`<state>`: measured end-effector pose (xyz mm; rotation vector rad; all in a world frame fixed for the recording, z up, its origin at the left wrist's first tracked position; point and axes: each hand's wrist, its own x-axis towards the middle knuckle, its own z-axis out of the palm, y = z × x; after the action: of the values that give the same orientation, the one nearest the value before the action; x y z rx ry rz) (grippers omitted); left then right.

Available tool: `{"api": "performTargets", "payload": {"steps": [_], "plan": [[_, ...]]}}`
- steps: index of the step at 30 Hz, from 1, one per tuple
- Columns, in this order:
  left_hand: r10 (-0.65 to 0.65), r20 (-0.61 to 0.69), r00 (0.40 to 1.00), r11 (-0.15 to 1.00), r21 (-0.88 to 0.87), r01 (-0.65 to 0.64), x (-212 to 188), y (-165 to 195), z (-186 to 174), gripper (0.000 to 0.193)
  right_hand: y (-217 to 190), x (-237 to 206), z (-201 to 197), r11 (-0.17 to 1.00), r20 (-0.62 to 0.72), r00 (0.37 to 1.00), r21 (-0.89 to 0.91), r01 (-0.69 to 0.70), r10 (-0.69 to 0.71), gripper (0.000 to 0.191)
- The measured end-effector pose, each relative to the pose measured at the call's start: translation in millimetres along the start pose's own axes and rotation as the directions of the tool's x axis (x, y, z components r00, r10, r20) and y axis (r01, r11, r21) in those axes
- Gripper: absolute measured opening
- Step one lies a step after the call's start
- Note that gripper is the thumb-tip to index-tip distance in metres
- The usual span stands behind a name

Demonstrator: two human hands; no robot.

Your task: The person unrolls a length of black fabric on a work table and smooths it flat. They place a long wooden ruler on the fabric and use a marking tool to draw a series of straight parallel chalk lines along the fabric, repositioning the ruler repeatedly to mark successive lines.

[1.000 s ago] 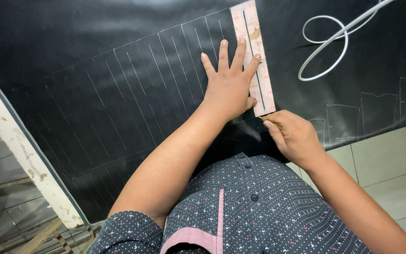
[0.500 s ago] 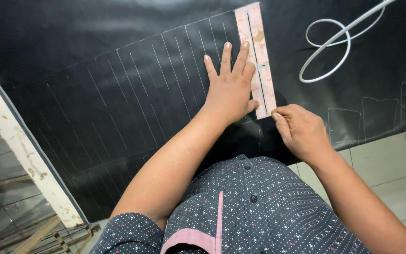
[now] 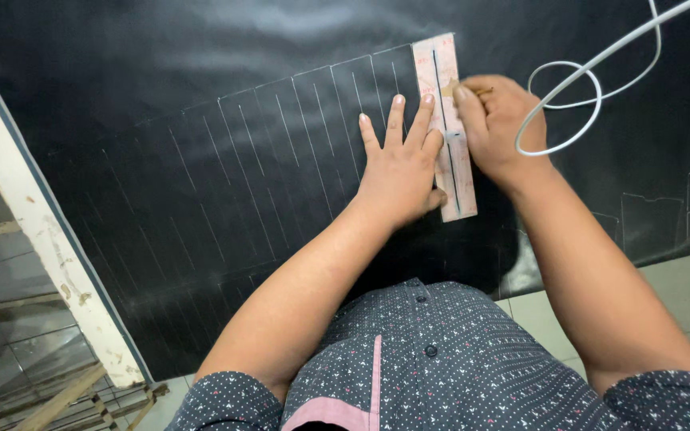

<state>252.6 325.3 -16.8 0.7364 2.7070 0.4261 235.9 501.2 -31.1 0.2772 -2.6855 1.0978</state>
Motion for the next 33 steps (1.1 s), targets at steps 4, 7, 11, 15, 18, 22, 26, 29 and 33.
{"api": "performTargets", "payload": {"steps": [4,7,11,15,18,22,26,29,33], "plan": [[0.001,0.000,1.000,1.000,0.005,-0.001,-1,1,-3,0.085,6,23,9,0.983,-0.030,1.000,0.181,-0.005,0.011,0.018],[-0.003,0.009,1.000,1.000,0.008,0.003,0,2,-4,0.085,7,29,13,0.966,-0.011,0.998,0.253,-0.054,0.059,0.017],[-0.003,0.028,1.000,1.000,-0.005,0.003,-1,2,-6,0.085,3,28,14,0.997,-0.030,0.998,0.051,0.062,-0.060,0.013],[-0.002,0.015,1.000,1.000,0.006,0.002,0,2,-9,0.090,-7,4,1,0.956,0.073,0.987,-0.245,0.158,-0.145,0.012],[-0.007,0.037,0.999,1.000,0.012,0.006,2,1,-9,0.089,-17,-22,-7,0.964,0.107,0.991,-0.243,0.107,-0.083,0.012],[0.002,0.015,1.000,1.000,0.005,-0.002,-2,-3,-1,0.084,-14,-48,-16,0.998,0.002,0.998,-0.030,-0.061,0.061,0.014],[0.072,-0.253,0.965,0.995,-0.045,-0.086,-23,-16,15,0.087,6,-90,-39,0.976,-0.060,0.977,-0.059,-0.208,0.205,0.016],[0.100,-0.405,0.909,0.991,-0.042,-0.127,-65,-22,31,0.070,28,-138,-56,0.907,-0.147,0.959,-0.319,-0.277,0.241,0.018],[0.083,-0.316,0.945,0.993,-0.058,-0.106,-138,-36,44,0.063,61,-203,-72,0.787,-0.247,0.930,-0.500,-0.362,0.271,0.028]]}}
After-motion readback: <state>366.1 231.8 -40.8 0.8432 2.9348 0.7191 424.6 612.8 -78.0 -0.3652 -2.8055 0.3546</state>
